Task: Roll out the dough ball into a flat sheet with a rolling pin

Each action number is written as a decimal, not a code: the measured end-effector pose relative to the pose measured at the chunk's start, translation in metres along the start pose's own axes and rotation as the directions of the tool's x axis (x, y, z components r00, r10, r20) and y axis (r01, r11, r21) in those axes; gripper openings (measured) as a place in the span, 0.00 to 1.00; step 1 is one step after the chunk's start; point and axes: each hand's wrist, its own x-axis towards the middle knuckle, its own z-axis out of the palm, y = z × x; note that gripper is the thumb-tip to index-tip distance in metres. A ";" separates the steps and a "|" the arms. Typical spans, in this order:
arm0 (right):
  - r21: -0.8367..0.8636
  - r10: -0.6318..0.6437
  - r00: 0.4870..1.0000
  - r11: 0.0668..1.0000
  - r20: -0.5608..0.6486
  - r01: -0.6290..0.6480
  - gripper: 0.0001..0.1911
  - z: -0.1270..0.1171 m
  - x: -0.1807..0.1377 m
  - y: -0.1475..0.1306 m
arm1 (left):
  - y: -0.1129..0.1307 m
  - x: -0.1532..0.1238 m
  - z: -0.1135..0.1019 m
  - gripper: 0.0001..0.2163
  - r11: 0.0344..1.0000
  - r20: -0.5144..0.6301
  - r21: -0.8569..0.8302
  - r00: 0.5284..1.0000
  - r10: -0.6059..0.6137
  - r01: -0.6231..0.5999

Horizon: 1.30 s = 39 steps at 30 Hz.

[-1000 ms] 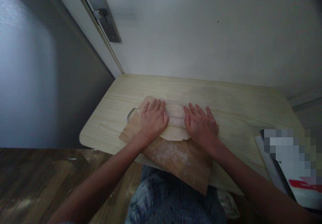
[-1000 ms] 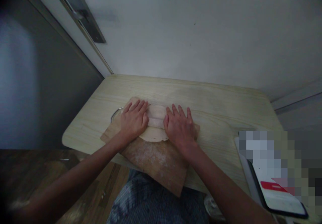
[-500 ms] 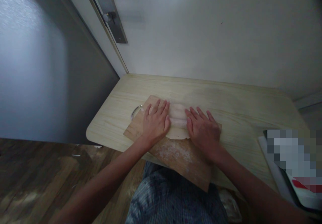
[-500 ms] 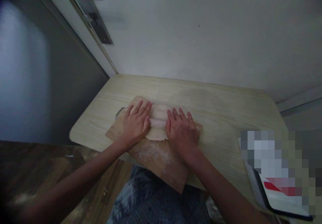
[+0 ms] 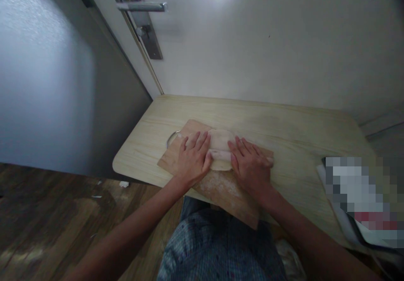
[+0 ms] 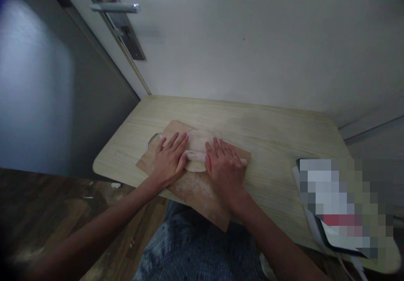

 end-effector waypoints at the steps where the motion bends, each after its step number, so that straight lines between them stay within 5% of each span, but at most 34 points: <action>1: 0.003 -0.004 1.000 1.000 -0.008 0.004 0.20 -0.001 -0.002 -0.001 | 0.001 -0.003 0.000 0.21 1.000 -0.007 -0.003 1.000 -0.002 0.002; 17: -0.096 -0.278 0.960 0.956 -0.012 0.276 0.12 -0.012 -0.007 0.014 | 0.001 -0.031 -0.010 0.26 0.988 -0.078 -0.134 0.994 0.071 -0.081; 22: -0.126 -0.150 0.989 0.981 0.014 0.150 0.09 -0.029 -0.007 0.014 | 0.001 -0.052 -0.024 0.27 0.958 -0.128 -0.185 0.972 0.197 -0.218; 26: -0.011 0.044 0.996 0.999 -0.072 -0.045 0.12 -0.020 -0.009 0.023 | 0.011 -0.056 -0.020 0.27 0.945 0.056 -0.135 0.950 0.307 -0.297; 30: -0.041 0.095 0.991 0.994 -0.091 -0.099 0.11 -0.005 -0.012 0.036 | 0.019 -0.052 -0.012 0.32 0.921 0.199 -0.146 0.901 0.384 -0.360; 39: -0.200 0.041 0.999 0.979 0.007 -0.039 0.11 -0.003 0.014 0.046 | 0.037 -0.047 0.005 0.35 0.969 0.212 -0.081 0.946 0.244 -0.232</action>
